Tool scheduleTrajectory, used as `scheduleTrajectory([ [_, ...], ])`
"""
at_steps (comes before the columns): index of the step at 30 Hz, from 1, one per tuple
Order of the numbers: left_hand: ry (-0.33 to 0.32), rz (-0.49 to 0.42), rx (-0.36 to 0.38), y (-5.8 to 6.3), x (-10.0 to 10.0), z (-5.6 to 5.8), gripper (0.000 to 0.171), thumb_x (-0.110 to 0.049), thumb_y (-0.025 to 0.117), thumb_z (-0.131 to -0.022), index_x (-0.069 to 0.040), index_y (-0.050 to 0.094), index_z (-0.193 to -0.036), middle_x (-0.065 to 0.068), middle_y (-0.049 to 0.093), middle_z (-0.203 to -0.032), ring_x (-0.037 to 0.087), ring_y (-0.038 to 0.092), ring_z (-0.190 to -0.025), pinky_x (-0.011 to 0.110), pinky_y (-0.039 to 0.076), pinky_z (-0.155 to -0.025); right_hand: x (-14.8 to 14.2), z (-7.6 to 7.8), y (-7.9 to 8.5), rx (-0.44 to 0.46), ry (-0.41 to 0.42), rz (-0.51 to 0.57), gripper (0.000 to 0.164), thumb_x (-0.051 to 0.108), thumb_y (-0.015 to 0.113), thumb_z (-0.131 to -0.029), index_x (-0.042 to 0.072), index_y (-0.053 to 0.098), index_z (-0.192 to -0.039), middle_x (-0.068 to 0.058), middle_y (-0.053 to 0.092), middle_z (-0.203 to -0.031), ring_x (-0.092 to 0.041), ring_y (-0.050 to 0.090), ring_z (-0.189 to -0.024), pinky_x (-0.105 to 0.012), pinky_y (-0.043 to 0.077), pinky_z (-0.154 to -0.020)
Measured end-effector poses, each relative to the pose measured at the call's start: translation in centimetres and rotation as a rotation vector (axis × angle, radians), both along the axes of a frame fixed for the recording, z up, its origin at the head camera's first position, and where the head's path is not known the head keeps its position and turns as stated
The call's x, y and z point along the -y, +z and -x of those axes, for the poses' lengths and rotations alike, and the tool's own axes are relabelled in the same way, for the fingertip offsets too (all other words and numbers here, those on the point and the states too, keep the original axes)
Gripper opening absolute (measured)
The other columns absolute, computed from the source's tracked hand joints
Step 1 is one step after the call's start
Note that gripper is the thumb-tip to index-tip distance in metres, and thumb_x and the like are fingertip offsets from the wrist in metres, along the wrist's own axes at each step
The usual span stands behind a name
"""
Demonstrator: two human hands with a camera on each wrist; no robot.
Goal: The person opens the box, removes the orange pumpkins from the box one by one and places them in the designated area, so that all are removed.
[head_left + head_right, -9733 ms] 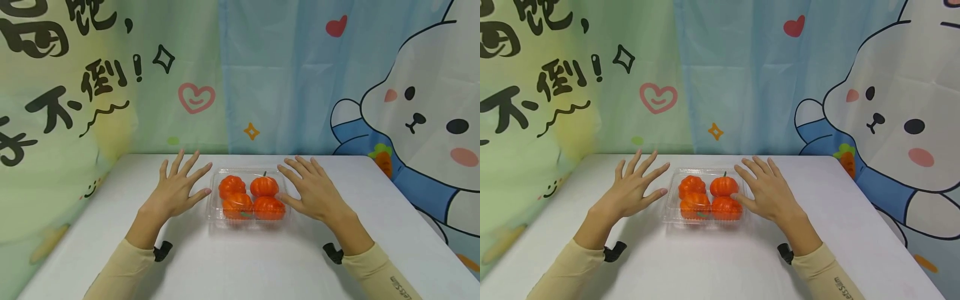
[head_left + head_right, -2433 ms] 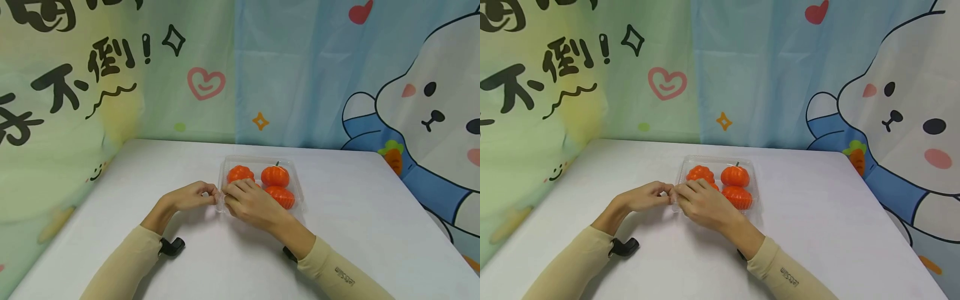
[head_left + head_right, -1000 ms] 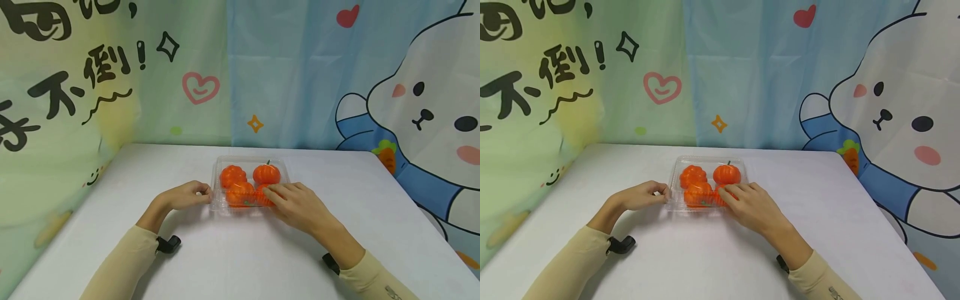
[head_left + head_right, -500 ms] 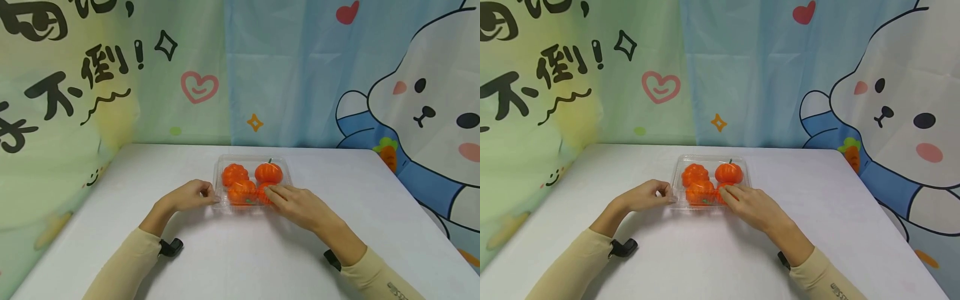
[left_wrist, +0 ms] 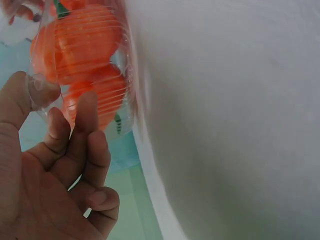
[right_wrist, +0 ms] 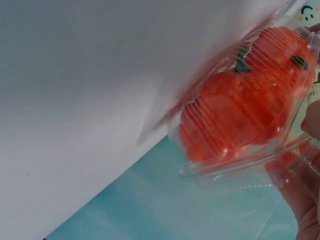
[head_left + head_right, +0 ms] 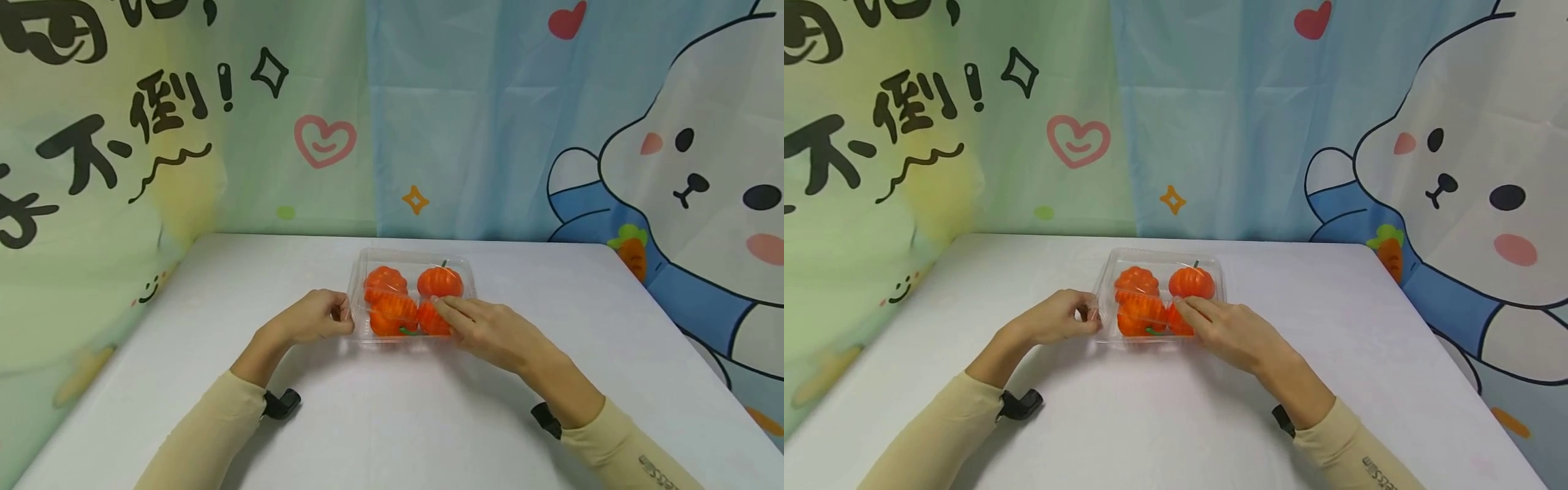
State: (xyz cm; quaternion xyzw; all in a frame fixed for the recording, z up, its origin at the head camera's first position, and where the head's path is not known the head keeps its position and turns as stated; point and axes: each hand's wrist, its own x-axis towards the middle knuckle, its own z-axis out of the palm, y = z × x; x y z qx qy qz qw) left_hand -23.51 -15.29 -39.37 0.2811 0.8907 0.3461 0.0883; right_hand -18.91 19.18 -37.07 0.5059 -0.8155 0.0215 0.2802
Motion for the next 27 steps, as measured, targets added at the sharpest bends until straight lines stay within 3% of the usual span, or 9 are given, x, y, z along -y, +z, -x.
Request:
scheduleTrajectory([
  [5,-0.014,0.040,-0.058,0.2,0.2,0.1,0.008,-0.013,0.064,-0.079,-0.016,0.057,-0.077,-0.008,0.054,-0.070,0.010,0.050,-0.068,0.025,0.038,-0.064,-0.4,0.5,0.2,-0.016,0.040,0.045,0.063,0.001,0.092,-0.067,-0.005,0.067,-0.124,-0.017,0.074,-0.112,-0.029,0.074,-0.096,-0.037,0.061,-0.075],
  [9,0.016,0.067,-0.103,0.5,0.9,0.2,0.009,-0.012,0.065,-0.078,-0.016,0.057,-0.076,-0.008,0.055,-0.070,0.011,0.051,-0.069,0.026,0.040,-0.065,-1.3,0.8,1.4,0.021,0.023,0.089,0.061,-0.004,0.087,-0.067,-0.005,0.067,-0.124,-0.017,0.073,-0.112,-0.029,0.075,-0.094,-0.037,0.061,-0.073],
  [14,0.030,0.069,-0.079,0.8,1.7,0.1,0.006,-0.014,0.065,-0.080,-0.017,0.060,-0.078,-0.007,0.059,-0.072,0.014,0.054,-0.072,0.028,0.043,-0.068,-1.7,1.7,3.3,0.096,0.013,0.162,0.063,-0.005,0.087,-0.072,-0.003,0.066,-0.131,-0.016,0.071,-0.120,-0.031,0.073,-0.102,-0.039,0.060,-0.078],
  [18,0.038,0.048,-0.046,0.4,1.8,0.0,0.004,-0.014,0.064,-0.081,-0.016,0.061,-0.079,-0.006,0.058,-0.072,0.013,0.053,-0.071,0.028,0.042,-0.067,-1.2,2.5,4.0,0.039,0.024,0.238,0.065,-0.006,0.087,-0.073,0.001,0.066,-0.133,-0.019,0.068,-0.125,-0.035,0.069,-0.110,-0.044,0.060,-0.082],
  [22,0.027,0.046,-0.020,0.2,1.8,-0.1,0.004,-0.014,0.063,-0.084,-0.016,0.061,-0.081,-0.006,0.059,-0.074,0.013,0.053,-0.072,0.028,0.042,-0.068,-1.0,3.2,4.2,-0.022,-0.048,0.324,0.060,-0.003,0.083,-0.080,0.010,0.065,-0.135,-0.022,0.061,-0.127,-0.038,0.062,-0.112,-0.050,0.058,-0.087],
  [27,-0.010,0.080,0.036,0.6,1.9,-0.1,0.005,-0.019,0.063,-0.090,-0.016,0.064,-0.086,-0.005,0.062,-0.080,0.014,0.055,-0.077,0.028,0.043,-0.072,-1.2,4.2,3.6,-0.018,-0.170,0.400,0.062,0.003,0.077,-0.087,0.016,0.056,-0.144,-0.023,0.054,-0.136,-0.041,0.055,-0.120,-0.054,0.056,-0.085],
])
